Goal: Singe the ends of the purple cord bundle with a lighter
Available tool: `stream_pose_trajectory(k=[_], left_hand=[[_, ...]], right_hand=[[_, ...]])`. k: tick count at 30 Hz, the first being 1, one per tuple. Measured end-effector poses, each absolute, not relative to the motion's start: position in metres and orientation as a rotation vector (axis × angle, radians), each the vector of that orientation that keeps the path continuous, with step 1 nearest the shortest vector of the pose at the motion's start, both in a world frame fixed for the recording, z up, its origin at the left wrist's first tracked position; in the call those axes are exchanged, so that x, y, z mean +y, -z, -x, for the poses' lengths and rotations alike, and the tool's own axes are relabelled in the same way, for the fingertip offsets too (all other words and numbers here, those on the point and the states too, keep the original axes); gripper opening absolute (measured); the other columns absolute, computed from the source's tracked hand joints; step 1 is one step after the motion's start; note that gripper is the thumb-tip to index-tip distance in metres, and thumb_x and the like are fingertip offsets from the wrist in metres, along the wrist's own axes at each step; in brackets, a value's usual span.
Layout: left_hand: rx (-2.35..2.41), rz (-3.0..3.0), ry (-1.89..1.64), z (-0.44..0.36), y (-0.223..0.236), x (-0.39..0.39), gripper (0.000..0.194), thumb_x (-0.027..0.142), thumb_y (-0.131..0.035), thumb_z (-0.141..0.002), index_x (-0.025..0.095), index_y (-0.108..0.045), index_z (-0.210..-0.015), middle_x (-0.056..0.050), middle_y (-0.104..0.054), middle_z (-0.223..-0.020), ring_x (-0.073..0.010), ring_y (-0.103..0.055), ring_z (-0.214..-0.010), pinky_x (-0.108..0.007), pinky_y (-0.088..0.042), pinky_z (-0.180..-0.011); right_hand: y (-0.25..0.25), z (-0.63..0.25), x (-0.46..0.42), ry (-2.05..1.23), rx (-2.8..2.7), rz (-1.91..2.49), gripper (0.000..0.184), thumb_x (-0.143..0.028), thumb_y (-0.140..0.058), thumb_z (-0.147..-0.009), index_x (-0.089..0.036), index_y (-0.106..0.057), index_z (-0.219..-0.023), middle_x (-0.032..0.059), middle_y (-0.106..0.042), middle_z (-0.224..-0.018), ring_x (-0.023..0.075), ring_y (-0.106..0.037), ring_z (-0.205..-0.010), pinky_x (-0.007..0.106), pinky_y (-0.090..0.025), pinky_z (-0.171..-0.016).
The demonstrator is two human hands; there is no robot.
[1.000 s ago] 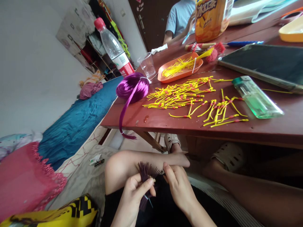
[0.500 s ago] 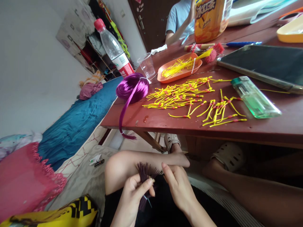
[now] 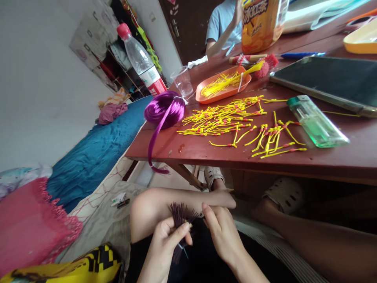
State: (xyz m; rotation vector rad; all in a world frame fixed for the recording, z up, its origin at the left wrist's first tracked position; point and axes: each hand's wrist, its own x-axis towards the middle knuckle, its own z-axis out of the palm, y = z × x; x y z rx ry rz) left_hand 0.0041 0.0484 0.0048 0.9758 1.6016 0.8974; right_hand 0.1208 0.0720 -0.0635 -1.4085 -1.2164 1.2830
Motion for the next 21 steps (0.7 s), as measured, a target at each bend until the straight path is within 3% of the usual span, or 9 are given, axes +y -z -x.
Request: stream_pose_trajectory(k=[7, 10, 14, 17, 21], left_hand=[[1.594, -0.984, -0.898, -0.004, -0.004, 0.047, 0.027, 0.026, -0.06, -0.073, 0.014, -0.055, -0.049, 0.0, -0.055, -0.049, -0.01, -0.046, -0.053, -0.021, -0.034, -0.056], [1.594, -0.983, -0.9, -0.004, -0.005, 0.046, 0.027, 0.026, -0.06, -0.073, 0.014, -0.055, -0.049, 0.0, -0.055, -0.049, -0.0103, -0.046, -0.054, -0.021, -0.034, -0.057], [1.619, -0.989, -0.9, -0.003, -0.007, 0.045, 0.029, 0.027, -0.06, -0.073, 0.014, -0.055, -0.048, -0.001, -0.056, -0.051, -0.0112, -0.046, -0.055, -0.022, -0.034, -0.057], [1.623, -0.981, -0.921, 0.0, -0.007, 0.044, 0.027, 0.028, -0.061, -0.073, 0.014, -0.057, -0.05, 0.0, -0.056, -0.05, -0.0115, -0.046, -0.054, -0.022, -0.034, -0.057], [1.631, -0.981, -0.953, 0.005, -0.01, 0.039, 0.027, 0.029, -0.061, -0.072, 0.014, -0.057, -0.05, 0.001, -0.055, -0.049, -0.0112, -0.046, -0.053, -0.021, -0.035, -0.057]], right_hand=[[0.063, -0.122, 0.072, -1.362, -1.116, 1.383, 0.049, -0.06, -0.037, -0.075, -0.019, -0.046, -0.049, 0.0019, -0.05, -0.053, 0.0182, -0.046, -0.056, 0.028, -0.034, -0.056], [0.062, -0.121, 0.073, -1.409, -1.085, 1.365, 0.049, -0.061, -0.039, -0.074, -0.021, -0.04, -0.046, -0.0007, -0.042, -0.049, 0.016, -0.041, -0.053, 0.028, -0.032, -0.054], [0.056, -0.124, 0.077, -1.803, -0.854, 1.019, 0.05, -0.061, -0.025, -0.079, -0.021, -0.035, -0.05, -0.0055, -0.029, -0.046, 0.0112, -0.028, -0.043, 0.025, -0.029, -0.046], [0.047, -0.129, 0.08, -2.065, -0.578, 0.706, 0.044, -0.057, -0.024, -0.081, -0.021, -0.043, -0.065, -0.0031, -0.039, -0.055, 0.0134, -0.04, -0.05, 0.026, -0.037, -0.053], [0.039, -0.134, 0.078, -2.147, -0.41, 0.519, 0.025, -0.045, -0.041, -0.078, -0.021, -0.047, -0.075, 0.0005, -0.049, -0.067, 0.0179, -0.052, -0.069, 0.03, -0.041, -0.068]])
